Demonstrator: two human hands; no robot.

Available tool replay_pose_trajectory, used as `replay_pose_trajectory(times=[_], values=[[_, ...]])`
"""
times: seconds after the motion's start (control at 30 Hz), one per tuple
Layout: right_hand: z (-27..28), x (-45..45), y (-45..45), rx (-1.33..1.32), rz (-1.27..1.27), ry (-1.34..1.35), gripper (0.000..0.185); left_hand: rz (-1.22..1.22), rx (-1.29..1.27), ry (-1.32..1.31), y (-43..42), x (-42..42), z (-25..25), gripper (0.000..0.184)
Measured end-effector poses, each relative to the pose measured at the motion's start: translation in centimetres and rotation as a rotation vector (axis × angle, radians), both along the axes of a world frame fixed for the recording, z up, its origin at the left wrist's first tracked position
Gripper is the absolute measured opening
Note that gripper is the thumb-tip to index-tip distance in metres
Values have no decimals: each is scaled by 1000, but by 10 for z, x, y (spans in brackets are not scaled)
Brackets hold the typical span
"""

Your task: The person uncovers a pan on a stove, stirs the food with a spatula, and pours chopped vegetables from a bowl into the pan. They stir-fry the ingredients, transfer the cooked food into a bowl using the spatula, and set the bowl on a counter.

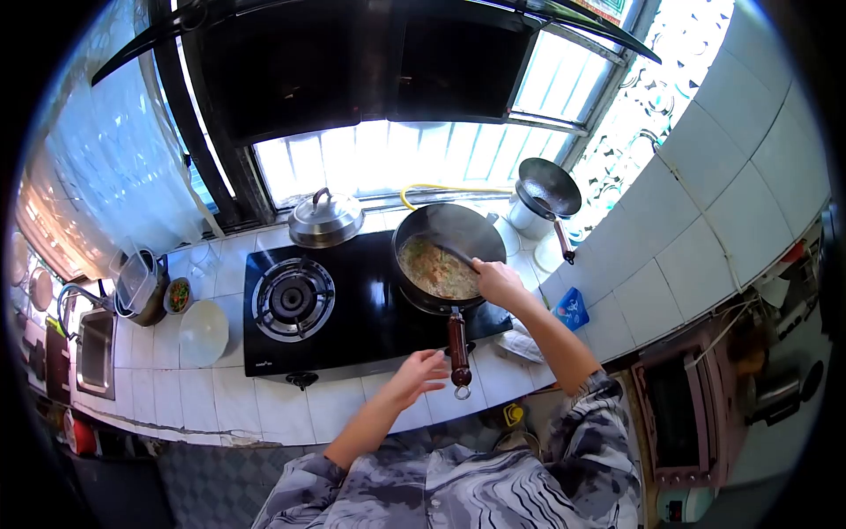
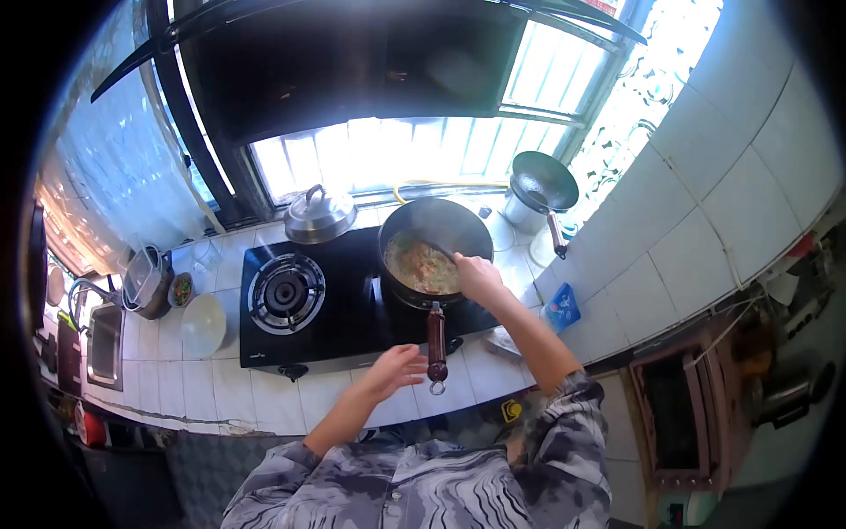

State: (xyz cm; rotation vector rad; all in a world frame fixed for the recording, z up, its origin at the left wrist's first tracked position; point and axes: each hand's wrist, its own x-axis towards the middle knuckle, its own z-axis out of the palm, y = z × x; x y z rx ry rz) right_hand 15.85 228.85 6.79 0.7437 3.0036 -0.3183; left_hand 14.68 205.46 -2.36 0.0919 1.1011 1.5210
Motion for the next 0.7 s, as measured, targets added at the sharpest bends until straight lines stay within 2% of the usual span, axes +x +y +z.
replay_pose_trajectory(times=[0.03, 0.07, 0.13, 0.17, 0.23, 0.27, 0.33, 0.4, 0.5, 0.53, 0.6, 0.67, 0.7], values=[[1, 3, -4, -20, 50, -15, 29, -85, 153, -127, 4, 1, -8, 41], [5, 7, -8, -14, 46, -21, 29, -88, 159, -133, 8, 4, -14, 41], [27, 21, -17, 18, 139, -172, 32, -136, 198, -372, 22, 12, -10, 36], [44, 30, -20, 107, 196, -229, 41, -139, 204, -381, 29, 18, -7, 36], [69, 38, -20, 276, 265, -334, 39, -23, 232, -475, 40, 26, -1, 29], [88, 41, -23, 337, 271, -384, 37, -27, 236, -476, 45, 30, -2, 29], [109, 39, -19, 405, 239, -432, 15, 99, 192, -478, 54, 32, -3, 23], [133, 35, -15, 428, 258, -429, 16, 133, 190, -458, 57, 35, -2, 21], [157, 23, -13, 357, 271, -569, 20, 185, 180, -338, 60, 36, -8, 21], [154, 15, -15, 356, 272, -563, 20, 191, 174, -346, 60, 37, -7, 20], [137, -3, -17, 223, 163, -829, 20, 197, 167, -354, 60, 38, -5, 20], [95, 4, -13, 355, 229, -483, 19, 208, 200, -371, 59, 38, -3, 19], [78, 4, -9, 363, 243, -421, 19, 215, 203, -371, 60, 38, -5, 19]])
